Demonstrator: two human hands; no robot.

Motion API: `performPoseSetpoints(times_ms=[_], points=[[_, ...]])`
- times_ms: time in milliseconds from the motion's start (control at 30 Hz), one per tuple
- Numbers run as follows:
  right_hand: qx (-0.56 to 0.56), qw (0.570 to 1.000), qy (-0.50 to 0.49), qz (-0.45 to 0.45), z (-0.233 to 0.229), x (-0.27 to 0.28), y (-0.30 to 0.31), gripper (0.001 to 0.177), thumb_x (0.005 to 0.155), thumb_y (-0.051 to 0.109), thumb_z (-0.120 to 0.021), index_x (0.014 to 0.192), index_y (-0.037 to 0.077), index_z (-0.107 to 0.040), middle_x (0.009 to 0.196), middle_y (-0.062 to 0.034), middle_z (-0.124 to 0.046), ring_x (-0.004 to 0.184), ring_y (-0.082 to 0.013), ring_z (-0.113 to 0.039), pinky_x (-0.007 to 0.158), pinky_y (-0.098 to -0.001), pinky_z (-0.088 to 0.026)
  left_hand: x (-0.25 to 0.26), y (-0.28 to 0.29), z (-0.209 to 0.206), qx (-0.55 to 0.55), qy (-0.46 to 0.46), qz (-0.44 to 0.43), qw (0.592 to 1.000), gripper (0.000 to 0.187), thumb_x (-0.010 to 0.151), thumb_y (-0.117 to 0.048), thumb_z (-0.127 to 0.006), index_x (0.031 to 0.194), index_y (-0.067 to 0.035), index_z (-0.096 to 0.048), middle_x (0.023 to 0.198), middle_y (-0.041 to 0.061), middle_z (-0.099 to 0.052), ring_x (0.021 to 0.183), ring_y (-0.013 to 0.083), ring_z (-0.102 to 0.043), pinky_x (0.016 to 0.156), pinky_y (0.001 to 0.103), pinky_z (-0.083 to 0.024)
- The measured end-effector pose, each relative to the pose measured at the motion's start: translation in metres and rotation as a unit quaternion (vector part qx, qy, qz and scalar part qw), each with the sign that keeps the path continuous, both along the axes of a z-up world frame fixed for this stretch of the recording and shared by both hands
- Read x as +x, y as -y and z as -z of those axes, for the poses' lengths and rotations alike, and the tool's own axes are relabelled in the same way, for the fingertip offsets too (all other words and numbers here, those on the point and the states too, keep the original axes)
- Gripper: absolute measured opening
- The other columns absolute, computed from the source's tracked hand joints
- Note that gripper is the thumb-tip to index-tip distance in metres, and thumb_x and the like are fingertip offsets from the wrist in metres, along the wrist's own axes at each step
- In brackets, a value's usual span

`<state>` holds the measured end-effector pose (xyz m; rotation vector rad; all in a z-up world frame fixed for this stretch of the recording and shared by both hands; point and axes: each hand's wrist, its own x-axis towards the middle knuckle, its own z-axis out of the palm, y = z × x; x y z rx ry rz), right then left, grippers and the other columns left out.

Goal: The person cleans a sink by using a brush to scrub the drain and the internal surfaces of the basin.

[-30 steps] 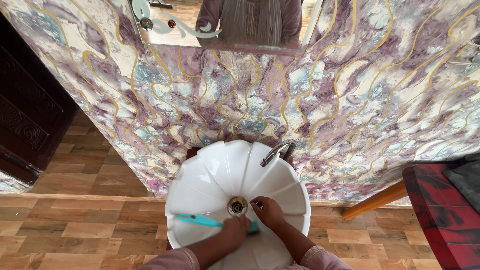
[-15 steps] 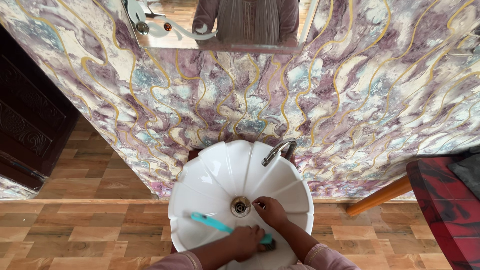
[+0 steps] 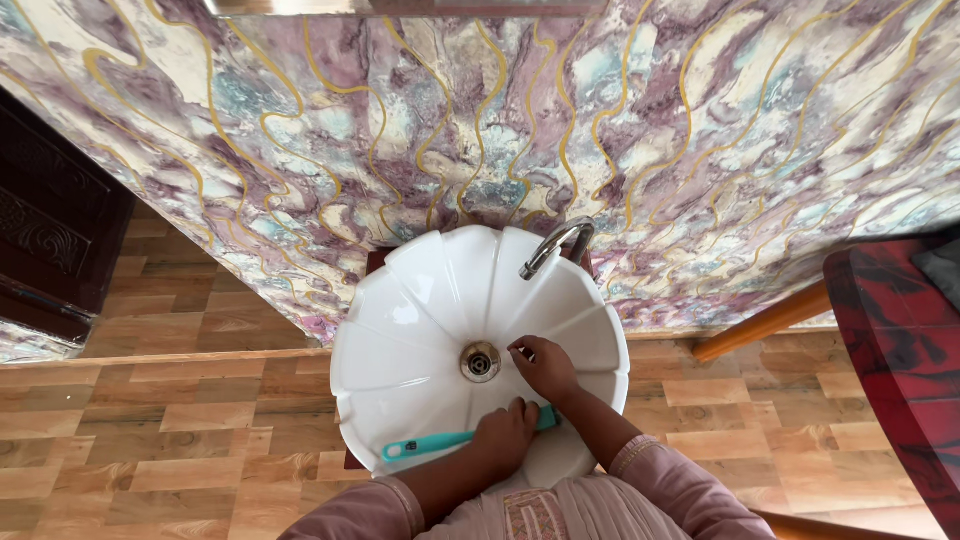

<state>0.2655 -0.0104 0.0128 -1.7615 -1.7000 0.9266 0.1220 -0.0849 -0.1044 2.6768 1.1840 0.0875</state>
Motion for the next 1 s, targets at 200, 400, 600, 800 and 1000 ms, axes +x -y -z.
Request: performPoseSetpoints(times_ms=[200, 400, 600, 800, 1000], points=[[0.014, 0.998, 0.042, -0.040, 0.003, -0.003, -0.002, 0.022, 0.091, 0.027, -0.066, 0.104, 0.014, -0.077, 0.091, -0.0073, -0.076, 0.077, -0.0246, -0.070, 0.073, -0.0387, -0.056, -0.106, -0.139, 0.014, 0.197, -0.286, -0.283, 0.894, 0.041, 0.094, -0.017, -0.059, 0.132, -0.011, -0.046, 0.119, 0.020, -0.057, 0.086, 0.0268, -0.066, 0.054, 0.039, -0.054], [0.004, 0.999, 0.030, -0.014, 0.004, -0.004, -0.001, 0.022, 0.091, 0.029, -0.067, 0.105, 0.014, -0.077, 0.090, -0.0072, -0.077, 0.077, -0.0247, -0.071, 0.073, -0.0392, -0.057, -0.003, -0.033, -0.007, 0.033, -0.118, -0.229, 0.966, 0.023, 0.094, -0.013, -0.060, 0.116, -0.008, -0.054, 0.103, 0.016, -0.059, 0.080, 0.0291, -0.070, 0.053, 0.045, -0.058], [0.013, 0.999, 0.033, -0.027, 0.005, -0.003, -0.002, 0.022, 0.091, 0.027, -0.067, 0.104, 0.014, -0.077, 0.091, -0.0068, -0.076, 0.077, -0.0248, -0.071, 0.075, -0.0387, -0.057, -0.055, 0.002, -0.035, -0.042, -0.085, -0.079, 0.992, 0.048, 0.088, -0.015, -0.061, 0.133, -0.009, -0.045, 0.114, 0.017, -0.055, 0.084, 0.0330, -0.066, 0.063, 0.054, -0.053], [-0.023, 0.998, 0.051, -0.029, 0.004, -0.003, -0.003, 0.022, 0.093, 0.028, -0.066, 0.107, 0.015, -0.077, 0.095, -0.0059, -0.076, 0.083, -0.0240, -0.071, 0.077, -0.0393, -0.056, -0.133, -0.132, -0.043, 0.177, -0.349, -0.255, 0.884, 0.053, 0.098, -0.021, -0.055, 0.145, -0.012, -0.034, 0.127, 0.018, -0.050, 0.094, 0.0288, -0.056, 0.074, 0.046, -0.048], [0.000, 0.998, 0.056, -0.031, 0.005, -0.001, 0.000, 0.023, 0.092, 0.030, -0.066, 0.106, 0.015, -0.077, 0.095, -0.0060, -0.076, 0.082, -0.0257, -0.070, 0.077, -0.0400, -0.056, -0.033, 0.007, -0.043, 0.093, -0.021, -0.021, 0.995, 0.045, 0.084, -0.015, -0.060, 0.127, -0.006, -0.048, 0.106, 0.017, -0.057, 0.081, 0.0346, -0.066, 0.067, 0.054, -0.052]])
